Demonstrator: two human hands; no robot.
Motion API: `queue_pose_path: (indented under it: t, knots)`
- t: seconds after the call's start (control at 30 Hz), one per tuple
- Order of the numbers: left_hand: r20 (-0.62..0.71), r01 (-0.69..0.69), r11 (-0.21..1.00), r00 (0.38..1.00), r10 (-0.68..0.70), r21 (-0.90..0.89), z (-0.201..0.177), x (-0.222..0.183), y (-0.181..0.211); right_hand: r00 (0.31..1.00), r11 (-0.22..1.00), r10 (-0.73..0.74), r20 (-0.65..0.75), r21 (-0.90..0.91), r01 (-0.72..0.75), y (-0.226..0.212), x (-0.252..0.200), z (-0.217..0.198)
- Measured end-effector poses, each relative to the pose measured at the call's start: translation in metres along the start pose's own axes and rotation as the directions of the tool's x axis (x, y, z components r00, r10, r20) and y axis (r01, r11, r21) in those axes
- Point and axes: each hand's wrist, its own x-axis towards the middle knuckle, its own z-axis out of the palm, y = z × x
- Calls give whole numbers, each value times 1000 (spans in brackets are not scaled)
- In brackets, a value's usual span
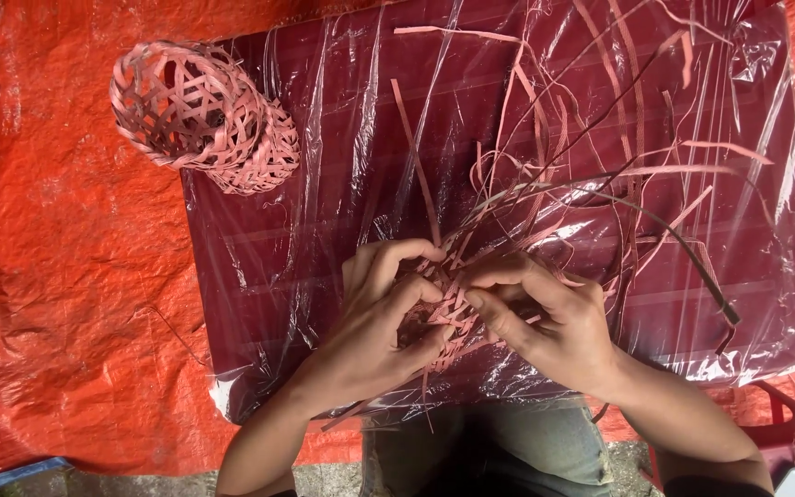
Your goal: Weaving a small cylindrical basket using thin pink strips on a table.
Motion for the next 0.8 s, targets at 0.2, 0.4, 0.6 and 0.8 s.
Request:
queue_pose_path:
  t: [0.2, 0.4, 0.6, 0.8]
  knots:
    - [-9, -6, 1000, 1000, 6, -23, 0, -1, 0, 953, 999, 25, 301, 16, -32, -21, 6, -29]
    - [-73, -32, 999, 997, 33, 21, 7, -2, -6, 948, 944, 19, 317, -318, 88, -85, -8, -48]
    - [-93, -54, 999, 994, 53, -6, 0, -2, 5, 982, 563, 92, 162, -822, 83, -63, 77, 0]
    - [-108, -69, 997, 992, 66, -18, 10, -3, -10, 915, 294, 374, 154, -955, 41, 39, 82, 44]
